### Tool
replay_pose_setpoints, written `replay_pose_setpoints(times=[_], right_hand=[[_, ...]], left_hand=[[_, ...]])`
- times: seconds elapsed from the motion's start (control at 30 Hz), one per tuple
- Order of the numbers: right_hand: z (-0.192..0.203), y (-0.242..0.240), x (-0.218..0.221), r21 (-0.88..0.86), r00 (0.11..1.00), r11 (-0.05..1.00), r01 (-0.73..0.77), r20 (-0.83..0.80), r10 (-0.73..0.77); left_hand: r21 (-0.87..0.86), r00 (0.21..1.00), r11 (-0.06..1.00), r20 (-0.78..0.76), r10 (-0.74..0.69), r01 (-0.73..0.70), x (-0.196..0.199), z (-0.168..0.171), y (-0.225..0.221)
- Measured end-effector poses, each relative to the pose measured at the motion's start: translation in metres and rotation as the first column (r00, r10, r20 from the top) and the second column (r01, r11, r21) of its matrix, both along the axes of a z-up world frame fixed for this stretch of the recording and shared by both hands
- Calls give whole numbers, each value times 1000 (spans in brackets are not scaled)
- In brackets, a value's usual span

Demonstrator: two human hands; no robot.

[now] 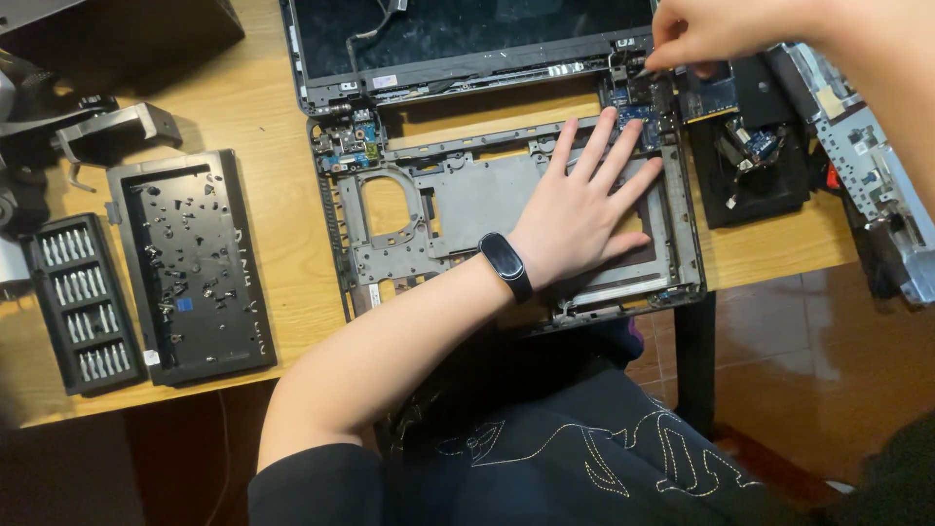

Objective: The person uses a screwdriver to remove screws from a laptop chassis, placing them into a tray. They then disconnect cables and lift a small circuit board from the chassis before using the screwdriver to unscrew and pry components near the hinge.

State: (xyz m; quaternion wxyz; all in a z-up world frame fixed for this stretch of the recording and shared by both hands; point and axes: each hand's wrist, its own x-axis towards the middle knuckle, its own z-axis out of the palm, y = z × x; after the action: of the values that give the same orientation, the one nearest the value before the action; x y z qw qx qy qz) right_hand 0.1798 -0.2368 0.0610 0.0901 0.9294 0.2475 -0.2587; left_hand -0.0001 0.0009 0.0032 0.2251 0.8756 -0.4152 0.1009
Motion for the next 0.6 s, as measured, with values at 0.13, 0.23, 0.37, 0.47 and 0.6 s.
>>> replay_pose_setpoints(times=[0.13,0.23,0.37,0.47,0.6], right_hand=[[10,8,-14,-1,962,977,-213,172,210],[10,8,-19,-97,981,989,-108,153,122],[-7,-12,-13,-103,959,974,-202,183,218],[-11,-13,-8,-52,959,976,-214,179,220],[-19,-21,-3,-57,997,998,-20,66,24]], left_hand=[[11,1000,1000,-6,1,-1,0,0,-1],[5,1000,1000,-14,5,-5,-1,2,1],[17,1000,1000,-19,5,-5,-1,1,0],[-1,1000,1000,-11,10,-10,1,-1,-1],[2,1000,1000,-21,4,-4,-1,-1,0]])
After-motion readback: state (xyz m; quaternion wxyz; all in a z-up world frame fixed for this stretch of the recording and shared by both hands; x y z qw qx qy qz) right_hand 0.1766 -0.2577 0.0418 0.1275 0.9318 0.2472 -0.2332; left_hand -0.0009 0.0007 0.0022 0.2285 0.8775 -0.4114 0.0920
